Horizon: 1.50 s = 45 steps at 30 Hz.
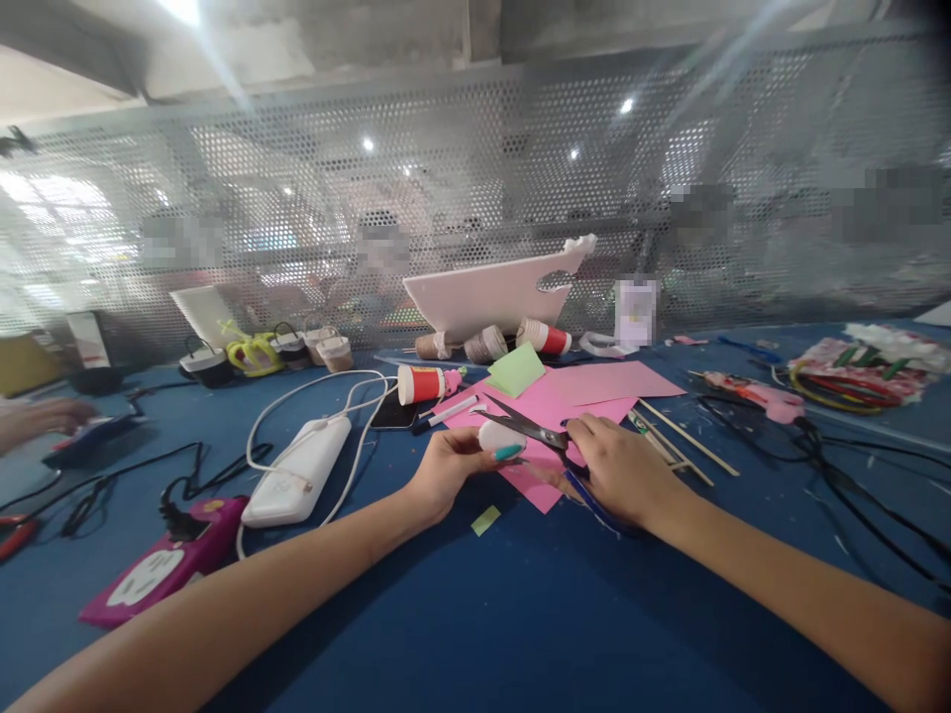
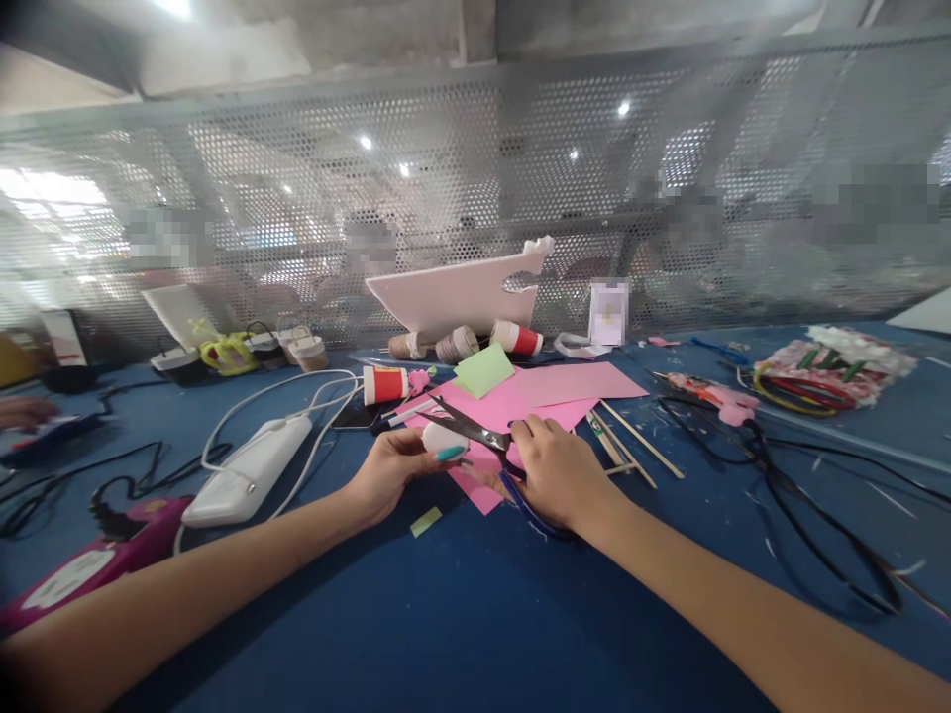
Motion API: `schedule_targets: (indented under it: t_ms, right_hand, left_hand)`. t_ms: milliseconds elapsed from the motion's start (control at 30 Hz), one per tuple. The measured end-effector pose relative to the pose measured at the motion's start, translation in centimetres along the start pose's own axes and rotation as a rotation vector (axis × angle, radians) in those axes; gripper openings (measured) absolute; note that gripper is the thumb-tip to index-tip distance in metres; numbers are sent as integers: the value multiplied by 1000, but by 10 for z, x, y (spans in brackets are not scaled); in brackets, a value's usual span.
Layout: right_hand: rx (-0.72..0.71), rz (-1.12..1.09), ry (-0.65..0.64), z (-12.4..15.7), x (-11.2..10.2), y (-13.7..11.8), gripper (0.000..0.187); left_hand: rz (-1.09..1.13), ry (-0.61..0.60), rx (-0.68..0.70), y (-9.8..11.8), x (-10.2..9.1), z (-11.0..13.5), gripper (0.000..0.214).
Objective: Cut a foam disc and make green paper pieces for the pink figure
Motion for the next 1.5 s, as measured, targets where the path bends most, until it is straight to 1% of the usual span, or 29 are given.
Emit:
schedule_targets:
  t_ms: [267, 433, 567, 700, 800, 933, 1100, 1300, 1433, 1500]
  right_hand:
    - [-23, 29, 28, 0, -4, 2, 51]
    - [-20, 28, 13, -1, -4, 3, 51]
    - [-25, 29, -13, -1, -5, 5, 52]
    - [-28, 20, -74, -2, -7, 3, 53]
    - [-4, 49, -113, -2, -9, 1, 54]
    - [11, 82, -127, -2, -10, 0, 54]
    - [4, 61, -131, -2, -10, 2, 52]
    - [11, 21, -183, -3, -13, 3, 51]
    - [93, 1, -133, -1, -9, 13, 51]
    - [107, -10, -102, 0, -7, 18, 51]
  left_hand:
    - [-26, 11, 16, 0, -1, 0, 31]
    - [-30, 2, 17, 1, -1, 0, 30]
    - [-65, -36, 27, 3, -4, -2, 30]
    - [-136, -79, 57, 7, -7, -5, 28]
    - [-163, -87, 54, 8, -7, -5, 29]
    - [-185, -104, 49, 8, -5, -4, 29]
    - [-195, -111, 51, 7, -5, -5, 31]
    - [-192, -116, 27, 4, -10, -10, 32]
    - [-121, -115, -4, 3, -11, -13, 39]
    - [-106, -107, -5, 2, -11, -14, 41]
Point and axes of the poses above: each hand's wrist, its own z-axis away from the middle knuckle, its own x-axis out of the palm, y = z × x, the point moved 2 cm from there along -z, towards the middle knuckle, and after that the axes turned 15 degrees about -x, right-handed, at the moved point
